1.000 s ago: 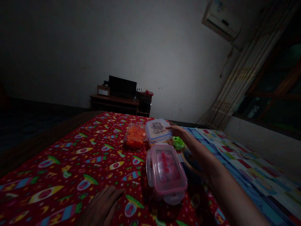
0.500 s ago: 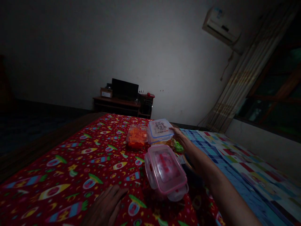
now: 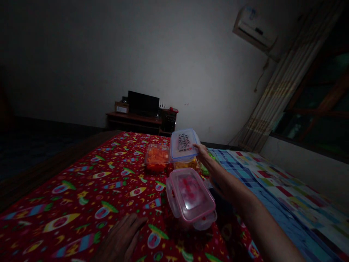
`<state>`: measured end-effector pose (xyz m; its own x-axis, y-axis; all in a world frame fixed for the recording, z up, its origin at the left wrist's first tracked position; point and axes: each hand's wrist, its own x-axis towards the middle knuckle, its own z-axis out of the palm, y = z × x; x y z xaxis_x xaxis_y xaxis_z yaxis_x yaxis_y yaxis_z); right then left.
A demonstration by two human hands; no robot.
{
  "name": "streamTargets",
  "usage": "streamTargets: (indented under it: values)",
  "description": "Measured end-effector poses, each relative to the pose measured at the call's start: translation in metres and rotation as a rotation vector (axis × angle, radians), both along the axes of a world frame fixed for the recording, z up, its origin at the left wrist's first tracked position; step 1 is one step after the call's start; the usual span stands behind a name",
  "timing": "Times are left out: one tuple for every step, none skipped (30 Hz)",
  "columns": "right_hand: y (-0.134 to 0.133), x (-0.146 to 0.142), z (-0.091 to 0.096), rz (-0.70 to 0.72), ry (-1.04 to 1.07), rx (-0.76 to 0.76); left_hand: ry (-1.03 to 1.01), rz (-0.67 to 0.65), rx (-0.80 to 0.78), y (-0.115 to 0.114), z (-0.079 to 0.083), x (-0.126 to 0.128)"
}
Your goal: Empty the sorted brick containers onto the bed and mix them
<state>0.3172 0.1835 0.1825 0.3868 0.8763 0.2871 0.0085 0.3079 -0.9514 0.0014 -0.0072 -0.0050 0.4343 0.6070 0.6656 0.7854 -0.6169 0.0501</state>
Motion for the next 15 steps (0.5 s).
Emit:
streamTargets:
  values:
    - [0.006, 0.001, 0.002, -0.011, 0.023, -0.021, -0.014, -0.003, 0.002, 0.0, 0.002, 0.001]
    - [0.011, 0.003, 0.005, -0.024, 0.046, -0.037, -0.03, -0.007, 0.006, -0.001, 0.004, 0.003]
    - [0.015, 0.005, 0.008, -0.04, 0.069, -0.046, -0.044, -0.016, 0.001, -0.002, 0.006, 0.004]
    - [0.018, 0.006, 0.012, -0.057, 0.091, -0.051, -0.055, -0.027, -0.022, -0.003, 0.009, 0.007]
    - [0.02, 0.007, 0.016, -0.072, 0.11, -0.052, -0.078, -0.037, -0.048, -0.003, 0.013, 0.009]
    - [0.02, 0.007, 0.021, -0.083, 0.128, -0.051, -0.114, -0.04, -0.081, -0.004, 0.018, 0.011]
    - [0.02, 0.007, 0.026, -0.089, 0.144, -0.049, -0.166, -0.032, -0.117, -0.003, 0.024, 0.013]
    - [0.018, 0.006, 0.032, -0.084, 0.152, -0.042, -0.228, -0.017, -0.156, -0.003, 0.031, 0.014]
    - [0.014, 0.003, 0.038, -0.066, 0.148, -0.026, -0.301, 0.008, -0.192, -0.001, 0.039, 0.016]
    - [0.008, -0.001, 0.043, -0.041, 0.124, 0.003, -0.376, 0.029, -0.226, 0.001, 0.049, 0.017]
    - [0.001, -0.006, 0.048, -0.015, 0.072, 0.044, -0.445, 0.037, -0.272, 0.004, 0.06, 0.019]
    - [-0.008, -0.013, 0.052, 0.003, -0.012, 0.094, -0.518, 0.029, -0.318, 0.007, 0.073, 0.021]
    - [-0.019, -0.022, 0.055, 0.01, -0.126, 0.149, -0.607, 0.012, -0.362, 0.01, 0.087, 0.025]
    - [-0.033, -0.033, 0.058, 0.006, -0.267, 0.205, -0.705, -0.03, -0.438, 0.014, 0.101, 0.029]
    - [-0.047, -0.045, 0.059, -0.006, -0.43, 0.252, -0.818, -0.099, -0.492, 0.016, 0.117, 0.034]
